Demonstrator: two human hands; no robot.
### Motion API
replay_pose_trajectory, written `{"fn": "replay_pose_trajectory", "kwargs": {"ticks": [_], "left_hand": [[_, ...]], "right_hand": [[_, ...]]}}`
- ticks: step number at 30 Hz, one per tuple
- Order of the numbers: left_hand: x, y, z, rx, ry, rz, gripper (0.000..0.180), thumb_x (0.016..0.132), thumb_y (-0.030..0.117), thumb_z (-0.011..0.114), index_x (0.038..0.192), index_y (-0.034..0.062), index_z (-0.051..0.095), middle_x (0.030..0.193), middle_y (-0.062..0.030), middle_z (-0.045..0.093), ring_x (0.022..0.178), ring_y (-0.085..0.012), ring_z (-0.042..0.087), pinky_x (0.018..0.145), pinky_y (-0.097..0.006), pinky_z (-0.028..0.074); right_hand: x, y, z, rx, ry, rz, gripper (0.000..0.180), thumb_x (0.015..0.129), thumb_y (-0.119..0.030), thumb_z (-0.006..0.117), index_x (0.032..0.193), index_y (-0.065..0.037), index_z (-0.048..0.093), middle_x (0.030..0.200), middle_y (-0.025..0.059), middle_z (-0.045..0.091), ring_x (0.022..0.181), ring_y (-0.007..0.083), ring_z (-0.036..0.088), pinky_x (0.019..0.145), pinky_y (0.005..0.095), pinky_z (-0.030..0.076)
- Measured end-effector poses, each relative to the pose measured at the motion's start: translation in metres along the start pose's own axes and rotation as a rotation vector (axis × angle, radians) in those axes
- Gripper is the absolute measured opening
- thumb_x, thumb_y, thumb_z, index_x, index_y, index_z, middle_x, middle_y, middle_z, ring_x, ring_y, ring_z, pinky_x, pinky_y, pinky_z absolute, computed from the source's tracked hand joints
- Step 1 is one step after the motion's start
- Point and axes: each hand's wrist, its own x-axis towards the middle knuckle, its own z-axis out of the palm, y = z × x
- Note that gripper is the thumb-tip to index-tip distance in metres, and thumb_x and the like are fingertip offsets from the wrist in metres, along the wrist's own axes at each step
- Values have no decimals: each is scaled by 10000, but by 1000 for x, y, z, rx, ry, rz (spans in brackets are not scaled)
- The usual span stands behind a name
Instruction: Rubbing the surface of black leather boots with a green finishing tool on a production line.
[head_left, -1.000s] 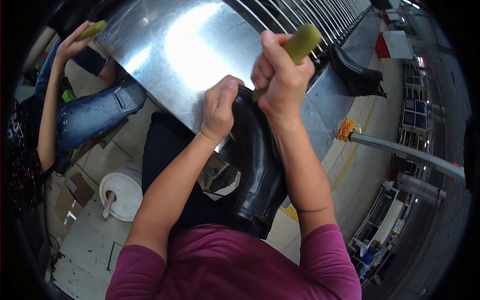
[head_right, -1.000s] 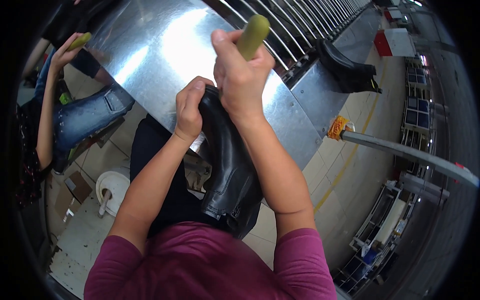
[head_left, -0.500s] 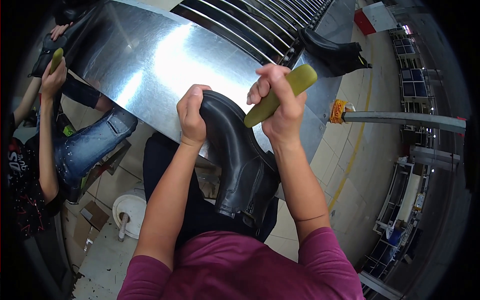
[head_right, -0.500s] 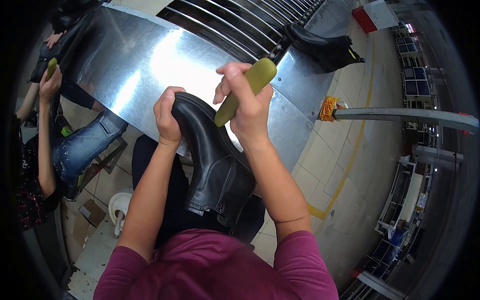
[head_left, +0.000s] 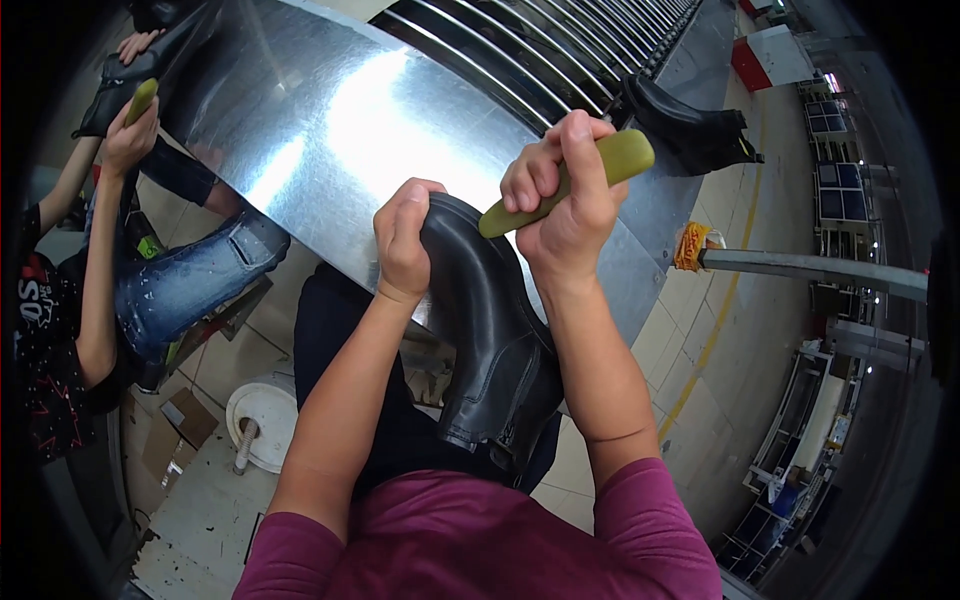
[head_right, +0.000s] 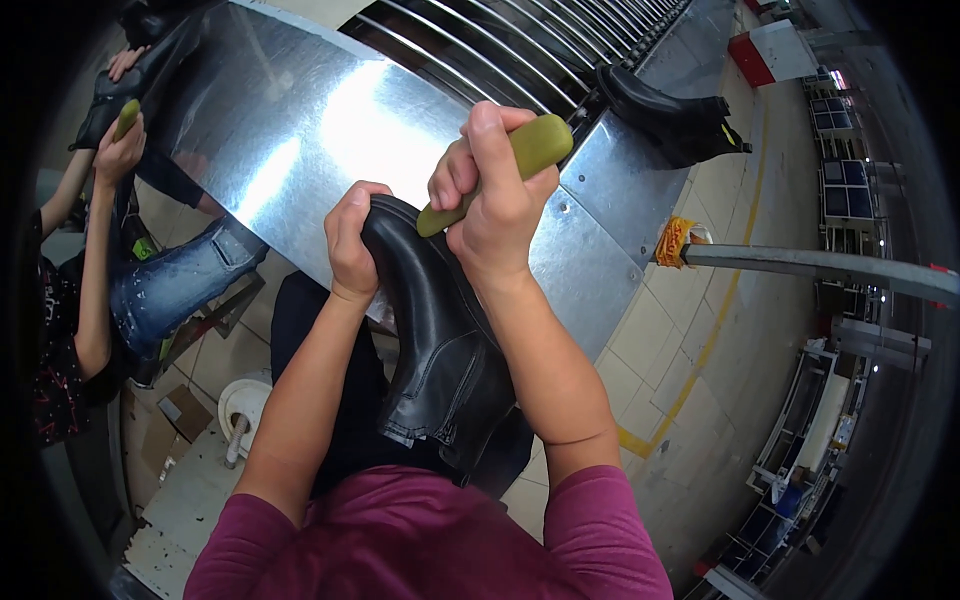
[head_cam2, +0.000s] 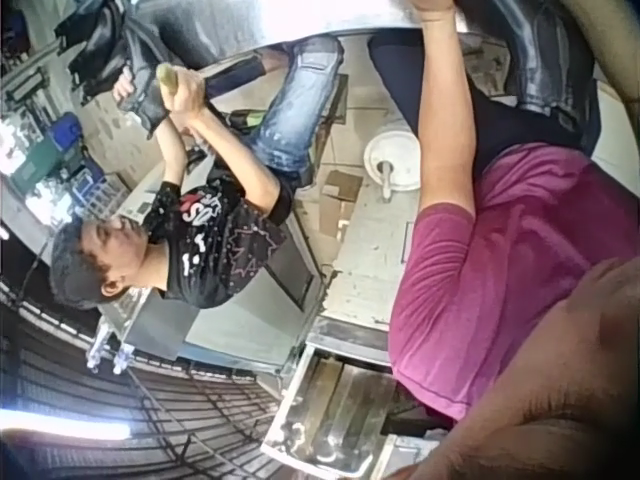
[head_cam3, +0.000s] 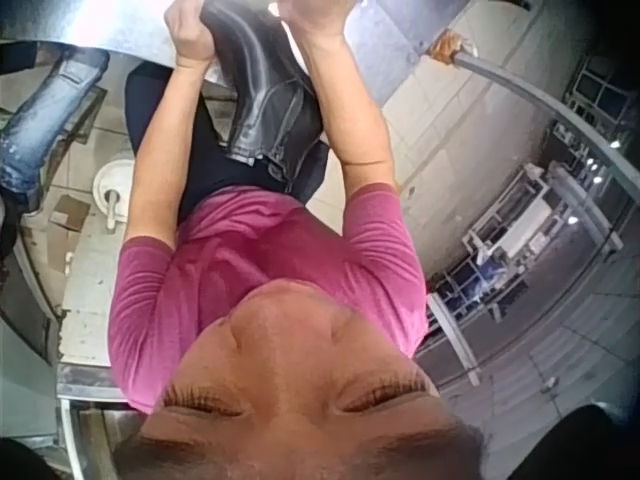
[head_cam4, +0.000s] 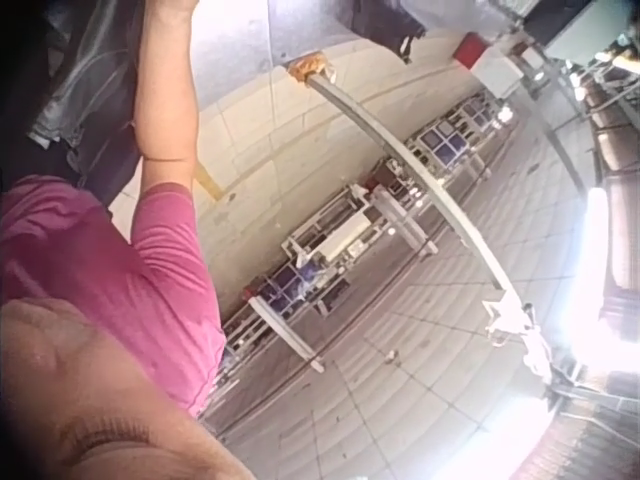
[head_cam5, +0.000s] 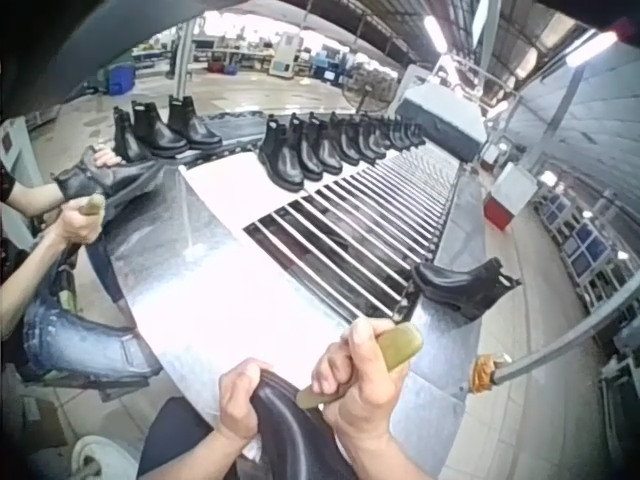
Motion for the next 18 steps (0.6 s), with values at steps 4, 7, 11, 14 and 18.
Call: {"fn": "replay_pose_trajectory", "kwargs": {"ticks": [4, 7, 11, 14, 18], "left_hand": [[2, 1, -2, 26, -26, 52, 388, 1025, 253, 383, 912, -25, 630, 771, -49, 581, 742, -131, 519, 717, -285, 434], [0, -1, -2, 45, -10, 95, 386, 1023, 258, 387, 902, -18, 628, 766, -46, 585, 734, -133, 521, 705, -282, 431], [-2, 0, -4, -95, -51, -44, 391, 1015, 270, 388, 887, -9, 631, 748, -43, 594, 721, -134, 530, 690, -282, 427], [0, 0, -4, -72, -56, -7, 395, 1000, 282, 396, 895, -13, 638, 735, -51, 601, 706, -137, 535, 690, -290, 435], [0, 2, -6, -75, -56, -27, 401, 974, 293, 401, 884, -17, 640, 737, -70, 614, 698, -151, 550, 695, -295, 446]], "right_hand": [[-16, 7, 3, -169, -222, -157, 178, 968, -182, 692, 943, -46, 579, 640, 24, 516, 475, 116, 478, 466, 275, 419], [-9, 9, 15, -610, -517, -505, 119, 939, -105, 705, 911, -30, 617, 708, 47, 603, 499, 100, 488, 468, 286, 388], [-8, 17, -3, 95, -135, 131, 256, 1012, -305, 618, 937, -64, 573, 597, -1, 445, 462, 119, 448, 446, 289, 385], [-1, -1, -32, 24, 44, 103, 296, 1032, -384, 578, 965, -96, 574, 584, -29, 393, 451, 115, 429, 436, 286, 387], [-4, -23, -88, -70, 173, 182, 299, 1011, -384, 630, 995, -88, 590, 603, -29, 387, 471, 111, 425, 443, 284, 374]]}}
